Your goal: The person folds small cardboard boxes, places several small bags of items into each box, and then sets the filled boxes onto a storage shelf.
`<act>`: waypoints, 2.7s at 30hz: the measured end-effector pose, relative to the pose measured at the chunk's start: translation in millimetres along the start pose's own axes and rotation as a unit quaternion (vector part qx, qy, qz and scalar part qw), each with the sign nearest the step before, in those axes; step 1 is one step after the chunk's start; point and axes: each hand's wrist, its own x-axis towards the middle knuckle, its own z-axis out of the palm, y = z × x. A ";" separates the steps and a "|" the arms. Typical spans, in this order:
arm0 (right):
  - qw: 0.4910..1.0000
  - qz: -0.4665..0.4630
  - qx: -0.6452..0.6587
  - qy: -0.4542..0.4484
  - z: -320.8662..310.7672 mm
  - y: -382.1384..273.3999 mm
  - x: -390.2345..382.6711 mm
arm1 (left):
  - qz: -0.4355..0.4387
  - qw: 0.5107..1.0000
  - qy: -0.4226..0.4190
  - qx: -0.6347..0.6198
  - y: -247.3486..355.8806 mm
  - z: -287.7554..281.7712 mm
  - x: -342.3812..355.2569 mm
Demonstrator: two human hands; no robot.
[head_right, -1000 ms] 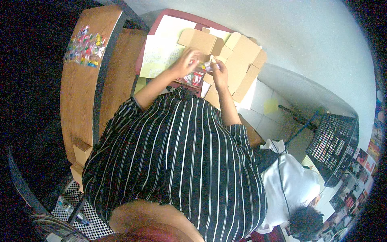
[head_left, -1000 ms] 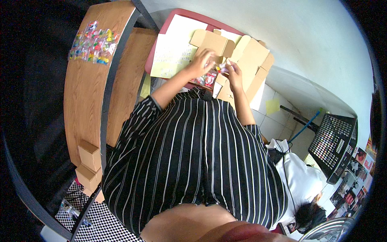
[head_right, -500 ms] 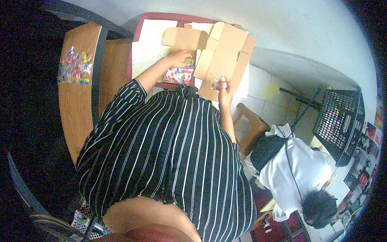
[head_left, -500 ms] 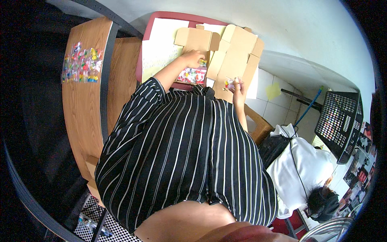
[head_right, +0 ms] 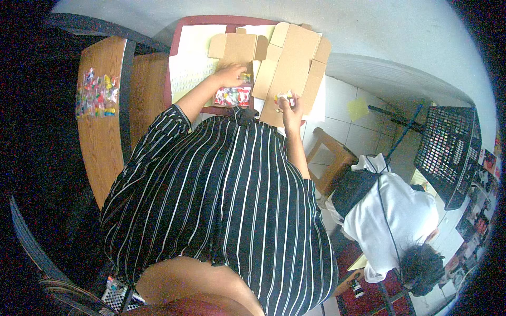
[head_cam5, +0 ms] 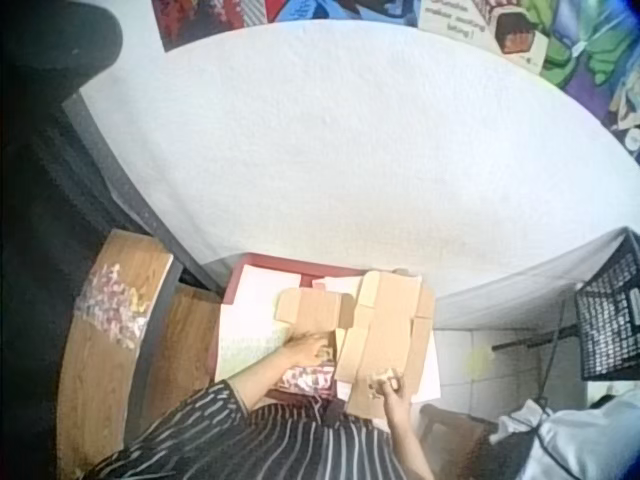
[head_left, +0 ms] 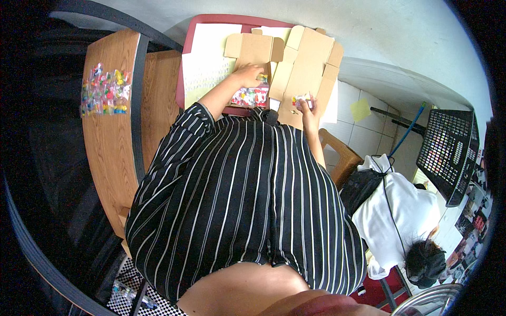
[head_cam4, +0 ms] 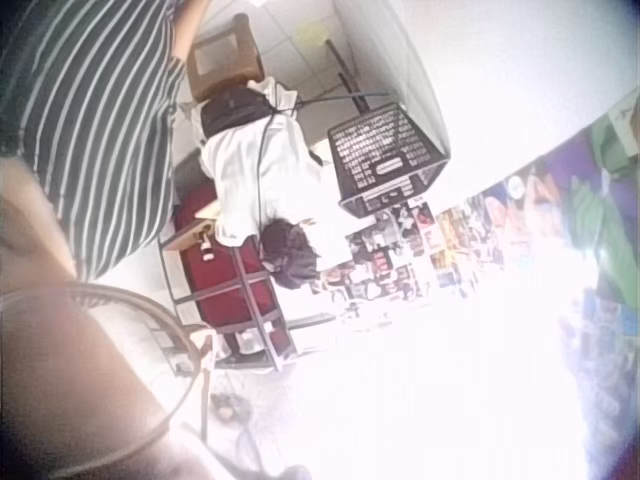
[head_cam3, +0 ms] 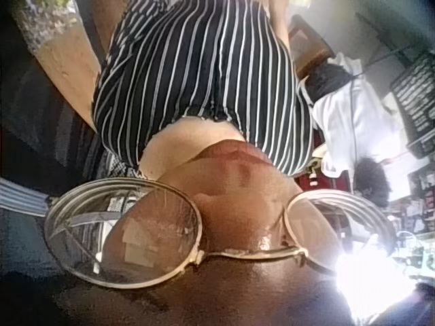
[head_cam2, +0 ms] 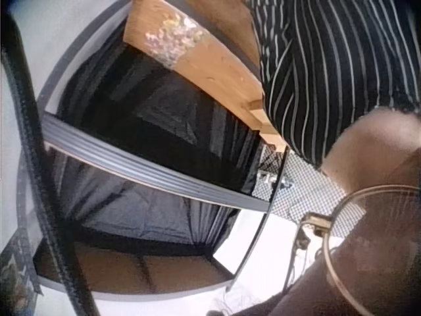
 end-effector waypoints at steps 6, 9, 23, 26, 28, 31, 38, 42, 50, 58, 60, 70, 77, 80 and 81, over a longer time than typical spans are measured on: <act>0.994 -0.058 -0.078 -0.053 20.9 -14.4 26.3 | -0.023 0.999 0.027 0.006 0.8 -5.3 -12.5; 0.988 -0.073 -0.101 -0.086 37.0 -31.3 44.9 | 0.026 0.971 0.223 0.087 4.9 5.8 -27.1; 0.694 -0.292 -0.539 -0.378 123.8 -32.0 96.3 | 0.066 0.951 0.295 0.058 23.4 61.3 -88.4; 0.668 -0.275 -0.572 -0.390 123.7 -22.2 102.4 | 0.027 0.951 0.307 0.034 27.1 61.1 -75.6; 0.659 -0.259 -0.580 -0.404 122.3 -19.9 103.3 | 0.028 0.959 0.276 0.048 34.3 55.7 -71.1; 0.651 -0.242 -0.581 -0.426 121.4 -18.4 107.0 | 0.024 0.974 0.216 0.060 38.5 50.9 -67.7; 0.634 -0.240 -0.599 -0.426 124.1 -7.5 106.5 | 0.062 0.972 0.228 -0.006 26.7 46.8 -71.2; 0.634 -0.256 -0.602 -0.413 122.7 -3.8 104.8 | -0.010 0.980 0.198 0.017 38.4 41.9 -70.7; 0.640 -0.293 -0.540 -0.462 122.3 -11.3 97.3 | -0.052 0.978 0.198 0.044 40.0 48.2 -66.9; 0.648 -0.301 -0.533 -0.453 117.0 -9.4 97.2 | -0.137 0.974 0.160 0.078 54.8 48.4 -54.8; 0.642 -0.298 -0.545 -0.450 116.5 -11.7 95.5 | -0.149 0.974 0.152 0.081 56.1 48.7 -53.2; 0.652 -0.277 -0.563 -0.426 115.6 3.6 101.2 | -0.126 0.975 0.182 0.001 51.0 39.0 -57.2; 0.646 -0.285 -0.564 -0.428 117.5 1.6 99.0 | -0.136 0.970 0.199 -0.015 45.5 43.2 -56.8; 0.639 -0.299 -0.554 -0.441 118.8 -3.3 96.4 | -0.148 0.967 0.204 0.034 53.7 43.3 -60.2; 0.635 -0.307 -0.551 -0.446 118.9 -4.6 95.7 | -0.153 0.967 0.199 0.047 54.9 42.2 -61.6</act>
